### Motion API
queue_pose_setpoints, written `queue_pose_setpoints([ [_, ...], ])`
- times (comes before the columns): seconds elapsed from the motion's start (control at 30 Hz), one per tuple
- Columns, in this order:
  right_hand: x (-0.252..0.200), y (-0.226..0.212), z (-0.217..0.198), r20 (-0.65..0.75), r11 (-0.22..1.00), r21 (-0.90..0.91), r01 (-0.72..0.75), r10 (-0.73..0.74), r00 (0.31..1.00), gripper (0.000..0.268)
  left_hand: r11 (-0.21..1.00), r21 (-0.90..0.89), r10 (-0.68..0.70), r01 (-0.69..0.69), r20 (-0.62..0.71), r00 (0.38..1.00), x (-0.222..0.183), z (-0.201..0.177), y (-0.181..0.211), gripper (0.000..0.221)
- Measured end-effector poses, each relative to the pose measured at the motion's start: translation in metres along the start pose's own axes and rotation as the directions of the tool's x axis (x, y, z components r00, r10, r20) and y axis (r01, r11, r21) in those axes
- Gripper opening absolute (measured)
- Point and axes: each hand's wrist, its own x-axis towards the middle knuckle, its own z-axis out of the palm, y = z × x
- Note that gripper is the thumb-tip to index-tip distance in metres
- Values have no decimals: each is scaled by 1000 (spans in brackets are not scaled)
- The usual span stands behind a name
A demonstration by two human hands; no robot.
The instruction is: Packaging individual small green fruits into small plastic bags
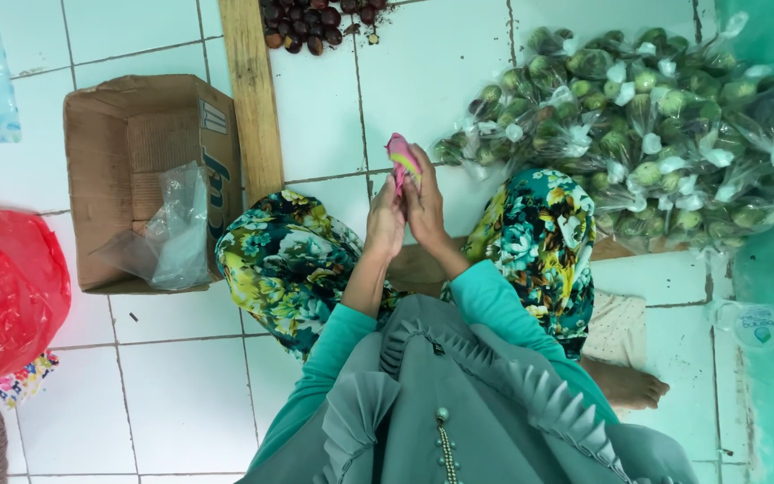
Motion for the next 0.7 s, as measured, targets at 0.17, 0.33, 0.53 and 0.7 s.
queue_pose_setpoints([
  [0.17, -5, 1, 7, 15, 997, -58, 45, -44, 999, 50, 1000, -8, 23, -22, 20, 1000, -7, 7, 3, 51],
  [0.33, 23, 5, 0, 2, 998, -62, 25, -25, 1000, 50, 974, 216, 51, -68, 83, 995, -8, 25, 2, 47],
  [0.53, -8, -4, 7, -5, 998, -62, 24, -25, 1000, 49, 916, 386, 116, -109, 5, 993, -6, 18, 8, 59],
  [0.7, 13, 2, 0, -12, 998, -56, 3, -3, 1000, 49, 866, 485, 111, -125, 57, 992, -31, 48, 34, 75],
])
